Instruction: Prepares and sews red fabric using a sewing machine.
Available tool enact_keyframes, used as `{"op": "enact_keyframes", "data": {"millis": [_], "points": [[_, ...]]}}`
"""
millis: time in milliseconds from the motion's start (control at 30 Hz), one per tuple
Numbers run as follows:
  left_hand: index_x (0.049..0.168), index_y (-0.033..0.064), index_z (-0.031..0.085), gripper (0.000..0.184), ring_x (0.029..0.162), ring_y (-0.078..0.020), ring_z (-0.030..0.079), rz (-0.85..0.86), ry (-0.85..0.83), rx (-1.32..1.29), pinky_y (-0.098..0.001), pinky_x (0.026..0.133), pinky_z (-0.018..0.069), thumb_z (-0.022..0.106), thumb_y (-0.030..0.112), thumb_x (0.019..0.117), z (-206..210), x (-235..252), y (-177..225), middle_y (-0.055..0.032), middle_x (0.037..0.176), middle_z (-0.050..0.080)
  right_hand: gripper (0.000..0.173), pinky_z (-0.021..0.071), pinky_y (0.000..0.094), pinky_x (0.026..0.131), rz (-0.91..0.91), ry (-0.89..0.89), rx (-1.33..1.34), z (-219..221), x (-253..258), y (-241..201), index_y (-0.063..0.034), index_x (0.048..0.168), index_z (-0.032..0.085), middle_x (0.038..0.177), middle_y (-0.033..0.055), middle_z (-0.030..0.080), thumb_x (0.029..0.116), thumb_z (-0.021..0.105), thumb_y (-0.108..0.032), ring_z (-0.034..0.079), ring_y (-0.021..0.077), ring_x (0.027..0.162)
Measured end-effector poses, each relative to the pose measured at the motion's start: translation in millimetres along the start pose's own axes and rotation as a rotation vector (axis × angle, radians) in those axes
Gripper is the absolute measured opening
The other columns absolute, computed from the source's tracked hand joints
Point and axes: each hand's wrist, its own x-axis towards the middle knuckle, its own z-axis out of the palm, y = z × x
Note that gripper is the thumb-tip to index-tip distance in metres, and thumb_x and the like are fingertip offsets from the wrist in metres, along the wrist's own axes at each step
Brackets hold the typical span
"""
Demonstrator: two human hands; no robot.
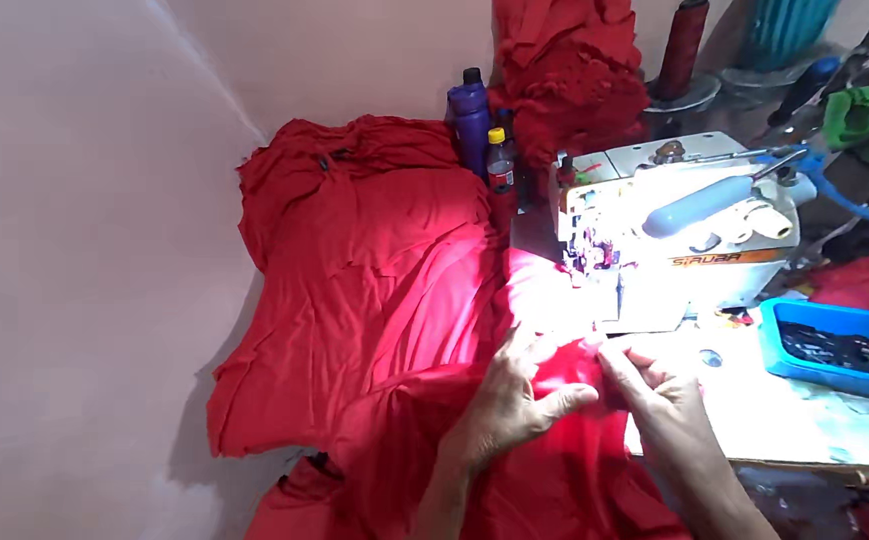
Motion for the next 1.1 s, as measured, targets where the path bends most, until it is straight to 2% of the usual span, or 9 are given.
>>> {"op": "enact_keyframes", "data": {"millis": [133,333,533,700,767,833,900,967,1100], "points": [[0.111,-0.0044,0.070,0.035,0.102,0.0032,0.063,-0.118,-0.066,-0.240,-0.0185,0.094,0.0509,0.061,0.028,0.0995,8.3,9.4,-0.7,-0.0042,0.107,0.072,0.014,0.0566,0.0137,0.065,-0.117,0.009,-0.002,-2.9,-4.3,-0.2,-0.0057,0.097,0.070,0.080,-0.0082,0.071,0.1001,0.056,-0.006,0.067,-0.0025,0.070],[0.096,0.0016,0.067,0.007,0.086,0.0061,0.065,-0.011,0.064,-0.405,-0.0151,0.080,0.0552,0.061,0.003,0.0968,4.6,10.3,-1.4,0.0090,0.089,0.070,0.014,0.0561,0.0126,0.067,-0.216,-0.043,0.039,-2.4,-7.6,8.3,-0.0029,0.109,0.066,0.085,-0.0107,0.072,0.0981,0.058,-0.005,0.066,-0.0048,0.074],[0.089,0.0031,0.077,0.010,0.089,0.0030,0.059,0.142,0.227,0.070,-0.0115,0.080,0.0499,0.069,0.008,0.0917,-24.6,26.9,9.8,0.0029,0.089,0.065,0.011,0.0547,0.0119,0.071,0.034,-0.167,-0.112,-14.1,-49.4,15.0,0.0002,0.097,0.071,0.082,-0.0077,0.071,0.0949,0.060,-0.003,0.064,-0.0093,0.075],[0.097,0.0028,0.077,0.011,0.086,-0.0069,0.069,0.064,0.254,0.263,-0.0196,0.079,0.0559,0.077,0.003,0.0856,-13.2,69.4,-23.6,-0.0075,0.094,0.073,0.032,0.0477,0.0089,0.063,0.118,0.034,-0.208,-12.1,-45.5,27.4,0.0066,0.123,0.064,0.080,-0.0090,0.066,0.0949,0.058,-0.007,0.055,-0.0101,0.066],[0.098,-0.0004,0.076,0.011,0.082,-0.0142,0.069,0.025,0.256,0.282,-0.0275,0.077,0.0565,0.074,0.000,0.0871,-0.3,75.7,-37.7,-0.0119,0.093,0.073,0.013,0.0366,0.0108,0.052,0.173,0.081,-0.262,-9.6,-44.3,40.4,-0.0039,0.088,0.066,0.061,-0.0130,0.049,0.0949,0.058,-0.011,0.042,-0.0088,0.053],[0.098,-0.0025,0.076,0.011,0.082,-0.0181,0.069,0.016,0.263,0.301,-0.0314,0.078,0.0555,0.072,0.000,0.0884,8.6,76.2,-45.2,-0.0139,0.092,0.072,0.028,0.0306,0.0126,0.045,0.211,0.071,-0.223,-8.0,-42.6,49.6,-0.0130,0.066,0.057,0.052,-0.0147,0.040,0.0940,0.057,-0.011,0.036,-0.0077,0.046],[0.097,-0.0013,0.076,0.010,0.082,-0.0166,0.068,0.025,0.276,0.305,-0.0292,0.078,0.0547,0.073,0.002,0.0879,13.0,76.5,-49.7,-0.0121,0.090,0.071,0.017,0.0367,0.0110,0.048,0.209,0.069,-0.139,-8.5,-41.8,52.3,0.0028,0.104,0.067,0.056,-0.0148,0.047,0.0929,0.059,-0.007,0.042,-0.0082,0.048],[0.095,-0.0010,0.077,0.009,0.083,-0.0159,0.067,0.022,0.271,0.299,-0.0291,0.078,0.0546,0.075,0.002,0.0867,14.1,77.1,-51.8,-0.0114,0.090,0.071,0.037,0.0400,0.0102,0.050,0.198,0.062,-0.122,-8.4,-40.9,55.9,0.0076,0.125,0.060,0.060,-0.0147,0.053,0.0915,0.060,-0.007,0.046,-0.0082,0.051],[0.095,0.0059,0.078,0.008,0.091,-0.0205,0.065,-0.012,0.264,0.309,-0.0408,0.082,0.0492,0.075,0.009,0.0885,16.9,78.6,-56.3,-0.0084,0.095,0.070,0.002,0.0395,0.0107,0.048,0.182,0.104,-0.157,-8.6,-43.9,56.3,-0.0054,0.093,0.064,0.058,-0.0144,0.053,0.0918,0.062,-0.007,0.046,-0.0075,0.049]]}}
